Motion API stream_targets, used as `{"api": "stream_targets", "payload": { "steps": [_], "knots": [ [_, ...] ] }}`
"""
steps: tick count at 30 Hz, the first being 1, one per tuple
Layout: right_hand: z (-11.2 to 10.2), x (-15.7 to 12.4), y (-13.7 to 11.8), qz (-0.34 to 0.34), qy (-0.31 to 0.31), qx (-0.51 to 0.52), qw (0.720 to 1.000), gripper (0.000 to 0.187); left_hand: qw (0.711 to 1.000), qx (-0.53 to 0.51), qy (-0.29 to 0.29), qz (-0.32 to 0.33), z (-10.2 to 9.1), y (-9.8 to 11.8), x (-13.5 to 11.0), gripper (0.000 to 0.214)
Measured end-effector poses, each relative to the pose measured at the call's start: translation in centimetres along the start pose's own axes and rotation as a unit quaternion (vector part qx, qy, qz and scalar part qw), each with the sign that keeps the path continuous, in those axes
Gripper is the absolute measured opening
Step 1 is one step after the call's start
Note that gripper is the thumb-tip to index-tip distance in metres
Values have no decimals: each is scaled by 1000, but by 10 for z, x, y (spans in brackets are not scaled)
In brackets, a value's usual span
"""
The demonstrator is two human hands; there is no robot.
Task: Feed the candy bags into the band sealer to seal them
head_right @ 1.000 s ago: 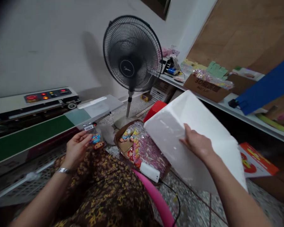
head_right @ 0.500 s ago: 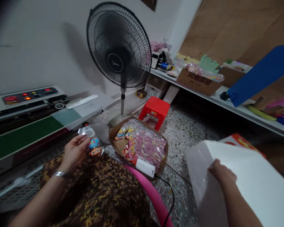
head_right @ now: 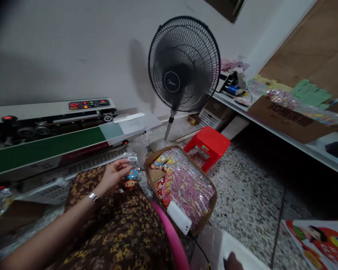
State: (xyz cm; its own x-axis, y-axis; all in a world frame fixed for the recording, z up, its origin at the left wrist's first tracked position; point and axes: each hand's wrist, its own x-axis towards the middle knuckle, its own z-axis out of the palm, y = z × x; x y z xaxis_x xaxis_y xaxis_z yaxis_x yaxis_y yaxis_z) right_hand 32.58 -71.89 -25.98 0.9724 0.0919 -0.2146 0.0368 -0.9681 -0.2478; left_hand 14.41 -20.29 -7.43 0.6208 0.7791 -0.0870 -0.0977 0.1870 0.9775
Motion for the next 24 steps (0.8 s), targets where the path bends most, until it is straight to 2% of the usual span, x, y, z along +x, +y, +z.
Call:
{"api": "stream_targets", "payload": {
  "steps": [2,4,5,7,9,10,11,13,15,17,19,21,22,24],
  "knots": [
    [-35,27,-48,-19,-3,55,998,20,999,25,-30,4,9,-3,-2,37],
    [-69,44,-117,-128,2,174,976,36,995,57,-81,8,22,-8,-6,35],
    [-83,46,-156,-195,-28,244,950,44,992,70,-108,9,29,-10,-8,34],
    [-97,33,-234,-286,-129,351,882,54,986,80,-146,10,44,-15,-12,31],
    [-93,8,-299,-326,-257,403,816,63,985,72,-158,6,55,-21,-15,28],
    [-85,-6,-324,-333,-308,424,784,67,986,65,-156,3,58,-25,-16,26],
    [-76,-18,-343,-333,-335,444,761,66,987,60,-151,-3,59,-29,-16,24],
    [-53,-28,-366,-320,-365,468,739,56,990,54,-129,-22,58,-38,-14,23],
    [-31,-18,-376,-297,-370,476,741,47,994,50,-86,-43,52,-48,-9,26],
    [-10,8,-379,-276,-348,467,764,46,997,45,-37,-54,44,-53,-3,32],
    [9,40,-379,-268,-296,414,818,46,997,45,-12,-57,35,-54,4,37],
    [28,69,-381,-264,-247,298,883,44,996,48,-17,-71,28,-51,9,35],
    [37,80,-383,-260,-233,239,906,43,995,49,-23,-82,25,-49,11,34],
    [53,96,-390,-249,-229,159,928,42,993,51,-31,-105,18,-45,13,32]
  ]
}}
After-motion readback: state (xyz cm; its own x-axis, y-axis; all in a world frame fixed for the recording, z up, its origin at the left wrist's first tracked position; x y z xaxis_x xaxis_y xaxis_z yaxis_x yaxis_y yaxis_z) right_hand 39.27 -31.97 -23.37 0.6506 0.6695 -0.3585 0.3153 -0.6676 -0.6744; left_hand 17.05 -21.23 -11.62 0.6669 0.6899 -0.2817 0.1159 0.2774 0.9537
